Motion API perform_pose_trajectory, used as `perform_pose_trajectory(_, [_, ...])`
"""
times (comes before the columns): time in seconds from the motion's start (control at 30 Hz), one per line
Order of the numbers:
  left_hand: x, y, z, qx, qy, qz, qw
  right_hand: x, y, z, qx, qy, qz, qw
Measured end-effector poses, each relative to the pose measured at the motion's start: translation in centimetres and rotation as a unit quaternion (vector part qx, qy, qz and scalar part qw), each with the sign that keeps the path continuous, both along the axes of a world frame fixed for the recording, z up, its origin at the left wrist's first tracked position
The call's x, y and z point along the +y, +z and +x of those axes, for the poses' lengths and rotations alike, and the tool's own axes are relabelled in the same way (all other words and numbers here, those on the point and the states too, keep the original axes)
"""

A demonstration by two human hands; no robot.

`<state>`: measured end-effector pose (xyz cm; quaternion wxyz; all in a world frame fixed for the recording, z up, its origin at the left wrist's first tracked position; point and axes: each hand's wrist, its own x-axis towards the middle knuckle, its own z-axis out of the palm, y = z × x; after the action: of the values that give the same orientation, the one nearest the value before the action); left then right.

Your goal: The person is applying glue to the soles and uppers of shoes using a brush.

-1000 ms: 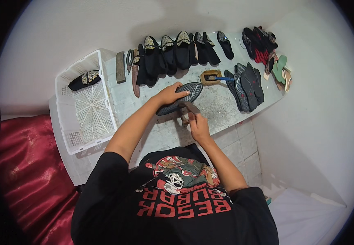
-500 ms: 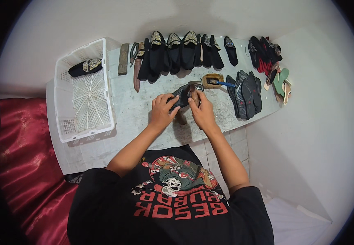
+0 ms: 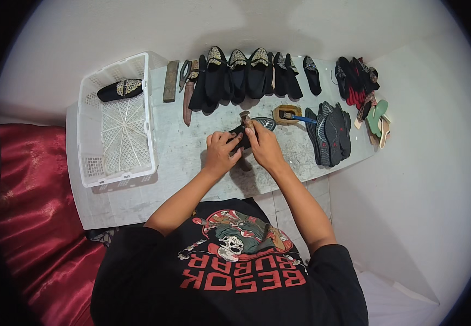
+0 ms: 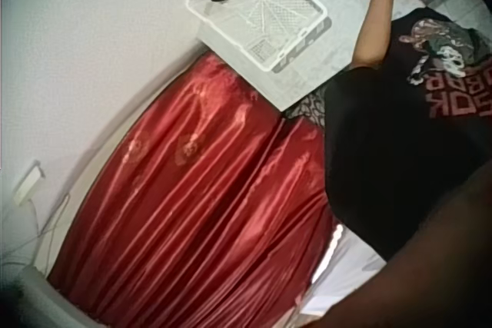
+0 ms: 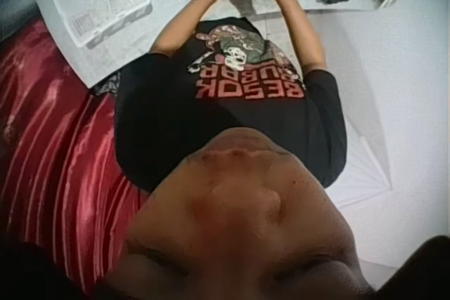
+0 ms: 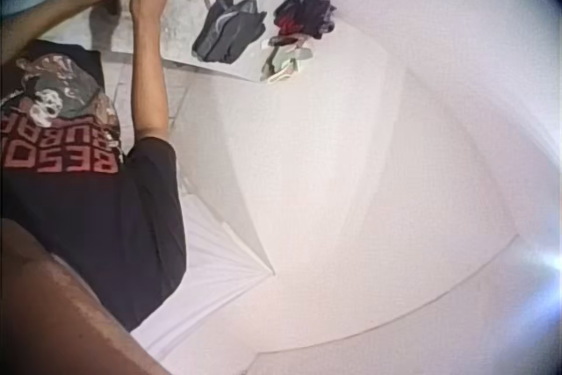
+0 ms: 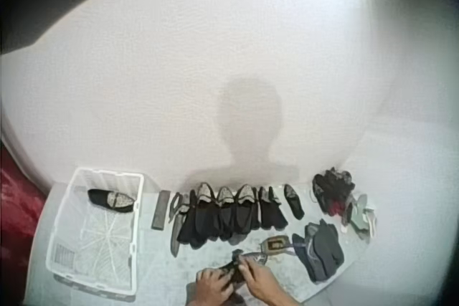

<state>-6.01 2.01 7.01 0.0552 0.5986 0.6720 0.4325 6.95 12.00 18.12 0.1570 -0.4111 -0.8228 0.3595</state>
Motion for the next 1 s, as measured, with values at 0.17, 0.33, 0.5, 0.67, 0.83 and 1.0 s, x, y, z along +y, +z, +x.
perform_pose_trajectory(0.17, [-0.1,0.0,0.3,-0.004,-0.006,0.007,1.0,-1.0,-1.3,0.6,0.062,-0.026,0.059,0.996])
perform_pose_trajectory(0.33, [0.0,-0.4,0.2,-0.004,-0.001,0.009,1.0,-1.0,-2.2,0.8,0.084,-0.024,0.064,0.994])
perform_pose_trajectory(0.5, [0.0,-0.6,0.3,0.002,0.009,0.017,1.0,-0.8,-1.0,1.2,0.028,-0.012,0.017,0.999])
perform_pose_trajectory(0.67, [0.1,-0.8,0.3,0.0,0.012,0.022,1.0,-0.1,0.1,1.2,-0.007,-0.01,-0.02,1.0])
perform_pose_trajectory(0.83, [0.2,-0.9,0.3,-0.012,0.006,0.024,1.0,0.1,0.5,1.1,-0.012,-0.015,-0.01,1.0])
perform_pose_trajectory(1.0, [0.2,-0.9,0.2,-0.018,0.008,0.022,1.0,0.3,-0.3,0.9,0.027,-0.017,0.004,0.999])
